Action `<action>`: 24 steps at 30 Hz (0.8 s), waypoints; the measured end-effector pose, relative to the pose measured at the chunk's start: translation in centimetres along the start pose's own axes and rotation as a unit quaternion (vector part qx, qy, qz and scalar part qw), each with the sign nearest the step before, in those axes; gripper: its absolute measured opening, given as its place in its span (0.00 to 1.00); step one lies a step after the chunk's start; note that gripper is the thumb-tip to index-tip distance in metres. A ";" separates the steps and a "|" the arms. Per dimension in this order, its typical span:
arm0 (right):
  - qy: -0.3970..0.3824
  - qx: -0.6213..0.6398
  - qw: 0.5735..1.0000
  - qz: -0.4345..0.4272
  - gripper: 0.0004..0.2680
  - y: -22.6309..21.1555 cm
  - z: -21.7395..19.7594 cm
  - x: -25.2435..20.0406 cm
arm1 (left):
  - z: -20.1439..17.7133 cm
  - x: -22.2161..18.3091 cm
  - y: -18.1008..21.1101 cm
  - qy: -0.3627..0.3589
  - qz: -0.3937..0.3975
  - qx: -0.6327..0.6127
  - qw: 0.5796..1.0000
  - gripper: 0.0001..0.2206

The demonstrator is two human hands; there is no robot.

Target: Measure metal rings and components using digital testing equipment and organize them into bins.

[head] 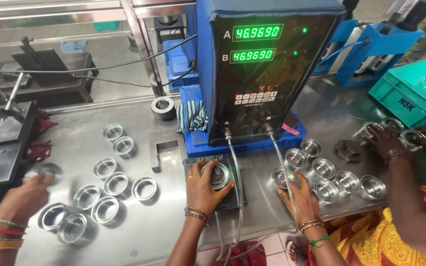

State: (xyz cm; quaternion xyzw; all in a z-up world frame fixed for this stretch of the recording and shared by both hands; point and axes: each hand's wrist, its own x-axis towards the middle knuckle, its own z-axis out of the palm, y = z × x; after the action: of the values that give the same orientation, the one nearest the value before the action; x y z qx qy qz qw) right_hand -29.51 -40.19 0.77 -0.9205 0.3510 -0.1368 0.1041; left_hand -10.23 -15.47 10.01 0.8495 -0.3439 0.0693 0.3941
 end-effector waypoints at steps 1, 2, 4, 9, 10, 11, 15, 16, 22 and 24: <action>-0.002 0.010 1.000 0.004 0.15 0.0 0.0 -0.2 | 0.0 -0.1 0.0 0.006 -0.002 -0.003 1.000 0.35; -0.003 0.020 1.000 0.009 0.15 0.1 0.1 -0.3 | -0.1 -0.2 -0.1 0.012 -0.005 -0.006 1.000 0.35; -0.006 0.028 0.999 0.027 0.16 -0.9 -0.2 0.0 | -0.3 0.1 -0.4 0.014 0.007 -0.005 1.000 0.35; -0.036 0.013 0.996 0.080 0.18 -0.6 -0.3 -0.5 | 0.0 -0.1 -0.5 0.011 0.009 -0.012 1.000 0.34; -0.023 0.022 0.997 0.073 0.19 -0.1 0.1 -0.5 | 0.0 -0.2 -0.5 0.014 0.010 -0.014 1.000 0.34; -0.011 0.032 0.997 0.063 0.20 0.3 0.6 -0.6 | 0.1 -0.3 -0.5 0.018 0.009 -0.014 1.000 0.35; 0.011 0.031 0.999 0.020 0.20 0.3 0.2 -0.5 | 0.3 -0.8 -0.5 0.031 0.009 -0.012 0.999 0.33; 0.018 0.032 0.999 0.006 0.20 0.3 0.0 -0.3 | 0.5 -0.5 -0.6 0.035 0.015 -0.009 0.999 0.33; 0.000 0.058 0.998 -0.018 0.18 0.7 -0.6 -0.3 | 0.9 -0.4 -0.5 0.053 0.030 0.017 0.998 0.33; -0.015 0.064 0.998 -0.019 0.18 1.1 -1.0 -0.6 | 1.2 -0.9 -0.2 0.046 0.024 0.023 0.998 0.33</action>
State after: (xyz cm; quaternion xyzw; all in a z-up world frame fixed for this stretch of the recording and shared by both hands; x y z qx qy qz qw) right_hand -30.93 -40.66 1.29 -0.9205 0.3220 -0.1470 0.1652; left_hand -10.96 -15.72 8.72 0.8456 -0.3445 0.1254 0.3881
